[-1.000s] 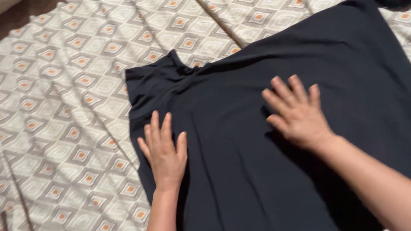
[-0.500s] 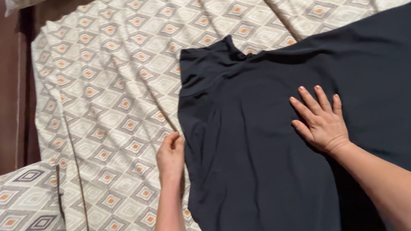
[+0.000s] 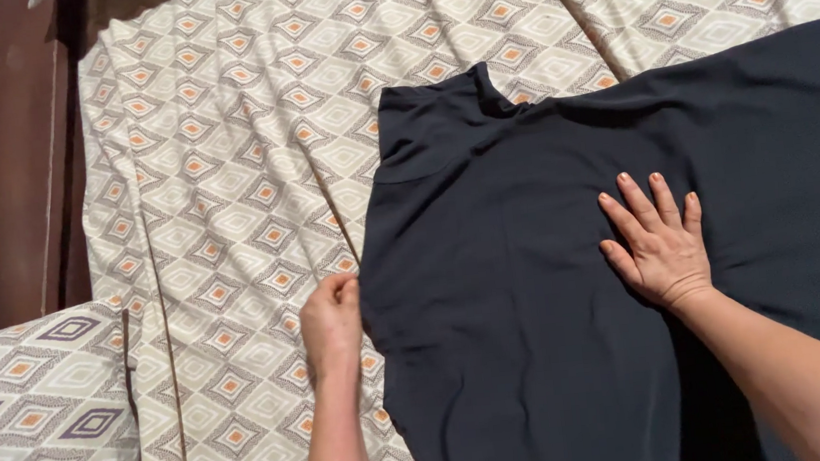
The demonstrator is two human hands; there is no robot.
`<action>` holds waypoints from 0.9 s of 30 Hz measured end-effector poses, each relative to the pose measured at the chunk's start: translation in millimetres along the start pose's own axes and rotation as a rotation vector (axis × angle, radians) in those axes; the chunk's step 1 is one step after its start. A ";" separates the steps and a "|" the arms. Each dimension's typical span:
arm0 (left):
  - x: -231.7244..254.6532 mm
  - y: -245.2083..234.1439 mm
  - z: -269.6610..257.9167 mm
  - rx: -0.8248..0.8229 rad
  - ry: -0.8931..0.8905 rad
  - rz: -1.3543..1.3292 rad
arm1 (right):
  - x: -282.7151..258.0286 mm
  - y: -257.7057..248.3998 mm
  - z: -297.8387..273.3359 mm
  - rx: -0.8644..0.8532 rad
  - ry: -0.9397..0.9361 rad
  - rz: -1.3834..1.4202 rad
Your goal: The person folds a pair of trousers on a bed and places them onto a hanger, then spreads a shirt flat on the bed and smooths it with their hands before gathering it to be hung.
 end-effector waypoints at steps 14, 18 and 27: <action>66.1 39.8 84.8 0.098 0.500 -0.018 | 0.8 5.0 -0.4 -0.028 0.017 0.004; 92.7 55.4 114.8 -0.057 0.363 0.093 | 1.0 6.5 -1.8 -0.020 0.013 0.019; 99.2 69.6 111.2 0.221 0.477 0.032 | 2.1 10.4 -2.4 -0.034 0.016 0.035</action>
Point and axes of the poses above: each hand's wrist, its own z-axis towards the middle knuckle, its own y-axis out of the palm, x = y × z, the point moved 1 cm from there along z, towards the middle knuckle, and after that the axes turned 4 degrees about -z, right-handed, at the moved point
